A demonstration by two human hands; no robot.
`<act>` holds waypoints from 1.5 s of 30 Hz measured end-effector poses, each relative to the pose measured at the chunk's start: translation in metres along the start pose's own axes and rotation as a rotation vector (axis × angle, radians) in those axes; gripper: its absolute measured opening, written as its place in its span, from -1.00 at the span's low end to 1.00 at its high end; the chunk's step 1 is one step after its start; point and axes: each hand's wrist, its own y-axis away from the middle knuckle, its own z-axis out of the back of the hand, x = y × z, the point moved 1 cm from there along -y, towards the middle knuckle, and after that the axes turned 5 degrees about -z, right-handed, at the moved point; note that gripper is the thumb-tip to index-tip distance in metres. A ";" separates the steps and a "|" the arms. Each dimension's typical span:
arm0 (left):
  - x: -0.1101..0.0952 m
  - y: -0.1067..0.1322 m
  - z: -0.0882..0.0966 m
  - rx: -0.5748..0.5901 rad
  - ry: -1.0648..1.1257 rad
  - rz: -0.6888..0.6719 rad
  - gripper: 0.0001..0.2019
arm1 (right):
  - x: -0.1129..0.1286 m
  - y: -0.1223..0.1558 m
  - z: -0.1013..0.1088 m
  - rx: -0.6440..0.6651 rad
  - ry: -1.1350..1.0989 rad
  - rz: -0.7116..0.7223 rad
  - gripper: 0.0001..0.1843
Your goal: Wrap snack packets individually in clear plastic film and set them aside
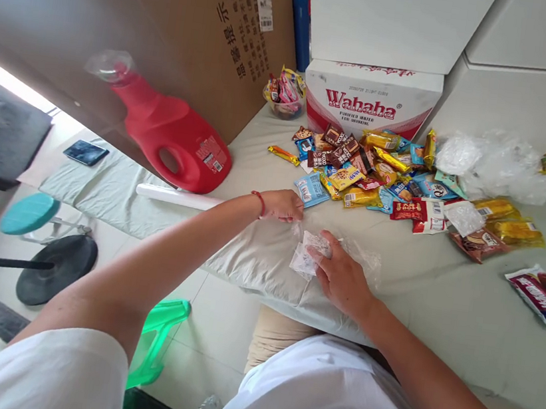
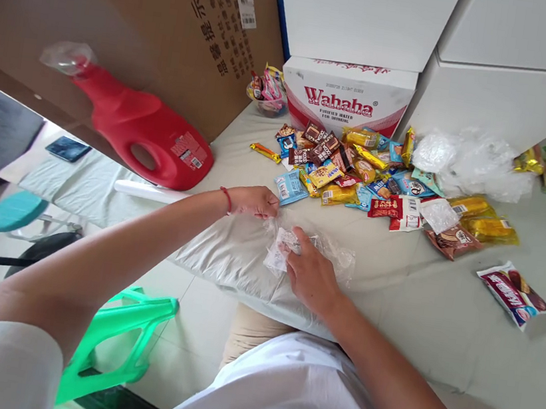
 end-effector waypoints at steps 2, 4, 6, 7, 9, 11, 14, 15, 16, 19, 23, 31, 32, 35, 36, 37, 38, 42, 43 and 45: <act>0.009 -0.001 0.012 0.009 0.004 -0.032 -0.81 | 0.000 -0.002 0.002 0.030 0.026 -0.016 -0.48; 0.016 0.000 0.022 -0.036 -0.024 -0.042 -0.85 | 0.000 -0.006 0.004 0.067 0.061 -0.042 -0.48; 0.021 0.006 0.027 -0.149 -0.066 -0.045 -0.89 | 0.001 -0.010 0.008 0.099 0.085 -0.067 -0.48; 0.022 0.013 0.027 -0.237 -0.088 -0.079 -0.89 | 0.002 -0.013 0.010 0.111 0.093 -0.077 -0.47; 0.019 0.034 0.019 -0.416 -0.124 -0.224 -0.78 | 0.003 -0.018 0.014 0.134 0.105 -0.087 -0.46; 0.014 0.059 0.002 -0.453 -0.142 -0.394 -0.54 | 0.005 -0.022 0.017 0.154 0.119 -0.082 -0.46; 0.008 0.082 -0.029 -0.286 -0.222 -0.600 -0.21 | 0.008 -0.023 0.020 0.170 0.144 -0.056 -0.46; 0.008 0.084 -0.037 -0.234 -0.243 -0.608 -0.14 | 0.009 -0.023 0.021 0.176 0.153 -0.050 -0.46; 0.008 0.082 -0.044 -0.191 -0.252 -0.595 -0.07 | 0.010 -0.022 0.021 0.184 0.162 -0.046 -0.46; 0.011 0.066 -0.053 -0.136 -0.238 -0.590 0.01 | 0.014 -0.019 0.021 0.205 0.188 -0.038 -0.48; 0.015 0.048 -0.051 -0.167 -0.297 -0.623 -0.06 | 0.015 -0.016 0.021 0.231 0.260 -0.056 -0.43; 0.047 0.061 -0.043 -0.262 -0.310 -0.591 -0.55 | 0.017 -0.015 0.034 0.280 0.378 -0.058 -0.38; 0.054 0.063 -0.043 -0.278 -0.285 -0.595 -0.60 | 0.019 -0.014 0.035 0.281 0.370 -0.048 -0.39; 0.075 0.067 -0.042 -0.358 -0.222 -0.566 -0.65 | 0.022 -0.012 0.034 0.294 0.345 -0.029 -0.42; 0.082 0.068 -0.041 -0.380 -0.213 -0.554 -0.66 | 0.022 -0.012 0.034 0.294 0.341 -0.031 -0.41; 0.090 0.071 -0.040 -0.406 -0.208 -0.541 -0.67 | 0.022 -0.014 0.033 0.294 0.339 -0.034 -0.40; 0.096 0.074 -0.039 -0.459 -0.209 -0.518 -0.69 | 0.022 -0.015 0.032 0.295 0.336 -0.036 -0.38; 0.105 0.106 -0.053 -0.899 -0.255 -0.336 -0.72 | 0.019 -0.023 0.034 0.330 0.302 -0.036 -0.37; 0.100 0.118 -0.065 -1.013 -0.266 -0.298 -0.72 | 0.019 -0.025 0.035 0.341 0.290 -0.037 -0.38; 0.077 0.146 -0.101 -1.296 -0.305 -0.243 -0.75 | 0.019 -0.027 0.036 0.355 0.274 -0.045 -0.38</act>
